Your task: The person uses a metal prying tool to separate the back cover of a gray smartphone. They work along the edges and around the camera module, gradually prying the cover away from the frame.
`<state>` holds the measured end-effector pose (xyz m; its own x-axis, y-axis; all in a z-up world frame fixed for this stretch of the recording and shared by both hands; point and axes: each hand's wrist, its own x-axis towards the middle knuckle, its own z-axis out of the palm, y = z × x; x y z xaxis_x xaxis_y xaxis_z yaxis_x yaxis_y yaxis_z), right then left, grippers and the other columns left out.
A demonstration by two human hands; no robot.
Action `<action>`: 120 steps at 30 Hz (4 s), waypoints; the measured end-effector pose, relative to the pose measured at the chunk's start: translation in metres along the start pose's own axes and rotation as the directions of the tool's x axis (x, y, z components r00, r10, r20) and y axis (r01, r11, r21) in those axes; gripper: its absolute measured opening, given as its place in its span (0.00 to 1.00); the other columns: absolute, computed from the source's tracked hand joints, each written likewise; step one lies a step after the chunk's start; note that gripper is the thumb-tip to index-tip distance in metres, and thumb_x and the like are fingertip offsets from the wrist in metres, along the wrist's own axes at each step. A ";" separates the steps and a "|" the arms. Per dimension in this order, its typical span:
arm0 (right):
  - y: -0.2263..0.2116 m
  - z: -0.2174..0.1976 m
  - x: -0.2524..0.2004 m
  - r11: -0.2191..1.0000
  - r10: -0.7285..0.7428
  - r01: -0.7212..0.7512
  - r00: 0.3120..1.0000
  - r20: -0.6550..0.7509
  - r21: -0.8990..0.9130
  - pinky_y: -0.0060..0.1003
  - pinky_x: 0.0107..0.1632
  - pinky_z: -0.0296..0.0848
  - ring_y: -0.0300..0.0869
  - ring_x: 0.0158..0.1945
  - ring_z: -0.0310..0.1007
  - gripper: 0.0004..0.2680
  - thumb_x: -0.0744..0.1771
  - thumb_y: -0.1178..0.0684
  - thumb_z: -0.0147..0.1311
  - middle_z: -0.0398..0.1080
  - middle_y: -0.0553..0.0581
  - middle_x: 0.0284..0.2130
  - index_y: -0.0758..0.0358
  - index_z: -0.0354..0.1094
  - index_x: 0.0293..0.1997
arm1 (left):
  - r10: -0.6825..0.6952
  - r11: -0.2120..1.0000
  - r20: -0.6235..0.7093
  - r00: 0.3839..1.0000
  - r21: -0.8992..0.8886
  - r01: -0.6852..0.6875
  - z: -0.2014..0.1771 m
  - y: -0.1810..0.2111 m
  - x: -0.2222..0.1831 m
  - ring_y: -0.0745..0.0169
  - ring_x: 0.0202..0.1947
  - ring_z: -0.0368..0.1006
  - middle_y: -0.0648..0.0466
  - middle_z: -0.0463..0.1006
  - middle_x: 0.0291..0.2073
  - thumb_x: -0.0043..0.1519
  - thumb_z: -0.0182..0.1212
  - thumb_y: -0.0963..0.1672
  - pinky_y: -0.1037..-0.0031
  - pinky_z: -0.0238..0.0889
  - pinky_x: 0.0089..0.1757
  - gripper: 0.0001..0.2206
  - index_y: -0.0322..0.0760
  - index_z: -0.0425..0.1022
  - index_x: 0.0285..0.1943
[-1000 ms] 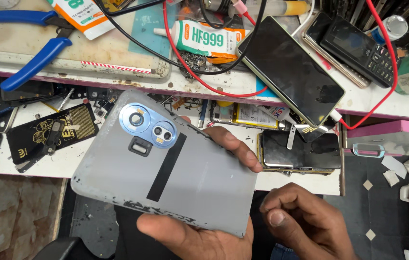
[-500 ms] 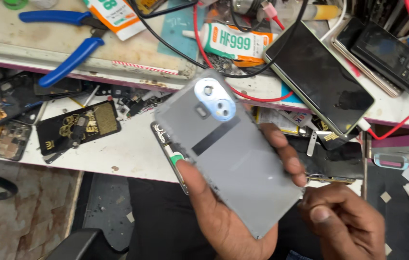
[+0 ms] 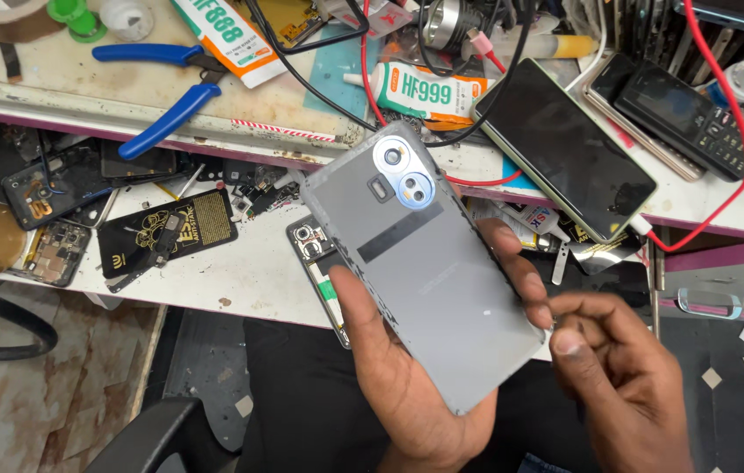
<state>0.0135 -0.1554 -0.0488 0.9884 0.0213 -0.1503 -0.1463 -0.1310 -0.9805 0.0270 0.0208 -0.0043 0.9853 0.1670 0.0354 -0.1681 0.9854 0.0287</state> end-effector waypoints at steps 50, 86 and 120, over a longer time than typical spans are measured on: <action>0.010 0.080 0.058 0.380 -0.217 0.598 0.799 0.561 -0.705 0.51 0.43 0.69 0.57 0.40 0.69 0.09 0.64 0.56 0.60 0.68 0.66 0.37 0.71 0.72 0.43 | -0.192 0.364 -0.612 0.767 0.681 0.635 -0.156 0.091 -0.131 0.54 0.44 0.81 0.42 0.86 0.40 0.57 0.62 0.53 0.63 0.72 0.48 0.26 0.24 0.78 0.52; 0.003 0.076 0.061 0.589 -0.033 0.422 0.865 0.501 -0.689 0.49 0.36 0.72 0.56 0.35 0.78 0.10 0.62 0.57 0.63 0.76 0.63 0.34 0.66 0.68 0.43 | -0.085 0.589 -0.723 0.686 0.519 0.620 -0.149 0.041 -0.118 0.60 0.44 0.79 0.44 0.85 0.43 0.62 0.58 0.48 0.68 0.71 0.46 0.20 0.27 0.78 0.56; 0.027 0.087 0.030 0.404 -0.241 0.609 0.791 0.563 -0.683 0.47 0.32 0.74 0.54 0.32 0.77 0.10 0.62 0.62 0.58 0.72 0.61 0.33 0.65 0.76 0.46 | -0.046 0.404 -0.658 0.752 0.676 0.616 -0.143 0.034 -0.123 0.64 0.45 0.77 0.48 0.84 0.43 0.64 0.57 0.51 0.71 0.69 0.48 0.22 0.29 0.80 0.56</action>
<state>0.0353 -0.0725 -0.0912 0.7941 0.6061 0.0461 0.5703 -0.7166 -0.4016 -0.0953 0.0392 -0.1503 0.7683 0.1031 -0.6318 0.5189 0.4776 0.7090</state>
